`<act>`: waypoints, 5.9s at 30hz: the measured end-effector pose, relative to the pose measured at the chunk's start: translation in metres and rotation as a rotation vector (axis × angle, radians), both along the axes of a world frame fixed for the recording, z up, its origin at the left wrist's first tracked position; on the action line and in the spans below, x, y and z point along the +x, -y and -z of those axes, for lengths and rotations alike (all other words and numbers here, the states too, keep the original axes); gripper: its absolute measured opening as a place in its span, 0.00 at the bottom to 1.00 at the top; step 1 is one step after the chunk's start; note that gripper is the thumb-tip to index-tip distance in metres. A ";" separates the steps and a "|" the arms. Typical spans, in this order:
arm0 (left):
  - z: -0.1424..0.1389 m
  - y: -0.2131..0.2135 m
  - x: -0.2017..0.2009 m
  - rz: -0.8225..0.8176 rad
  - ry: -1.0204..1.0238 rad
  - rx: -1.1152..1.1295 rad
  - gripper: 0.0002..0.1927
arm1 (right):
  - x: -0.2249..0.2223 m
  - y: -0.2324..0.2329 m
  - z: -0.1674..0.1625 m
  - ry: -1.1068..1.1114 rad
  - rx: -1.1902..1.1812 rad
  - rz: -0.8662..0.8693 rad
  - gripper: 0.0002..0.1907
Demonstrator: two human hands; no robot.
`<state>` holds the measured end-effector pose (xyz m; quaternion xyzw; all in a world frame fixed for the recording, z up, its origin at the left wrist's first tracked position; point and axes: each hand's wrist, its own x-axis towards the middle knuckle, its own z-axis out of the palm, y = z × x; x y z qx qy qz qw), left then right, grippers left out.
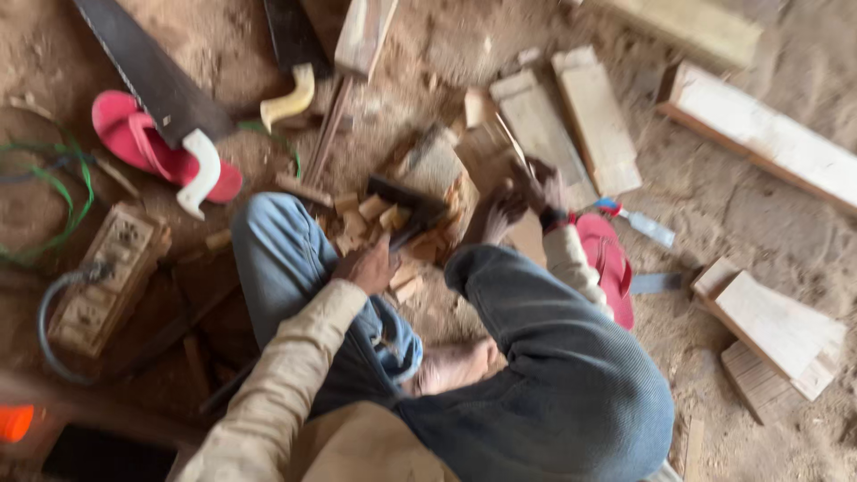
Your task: The person sits on the floor and uses a chisel and mallet to carve a rectangular wooden block. They repeatedly strike the chisel to remove wood chips, occasionally repositioning the block to work on different sections.
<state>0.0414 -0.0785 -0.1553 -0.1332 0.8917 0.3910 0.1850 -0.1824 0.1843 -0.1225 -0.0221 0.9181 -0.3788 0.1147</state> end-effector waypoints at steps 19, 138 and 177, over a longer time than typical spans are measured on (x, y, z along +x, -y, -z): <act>0.015 0.006 0.001 -0.019 -0.242 0.048 0.28 | 0.011 0.056 -0.021 0.084 0.499 -0.278 0.58; -0.121 0.009 -0.136 -0.070 0.044 0.583 0.16 | -0.015 0.012 0.116 -0.105 0.565 -0.175 0.45; -0.172 0.022 -0.132 0.188 -0.363 0.588 0.18 | -0.011 0.026 0.087 -0.018 0.557 -0.139 0.44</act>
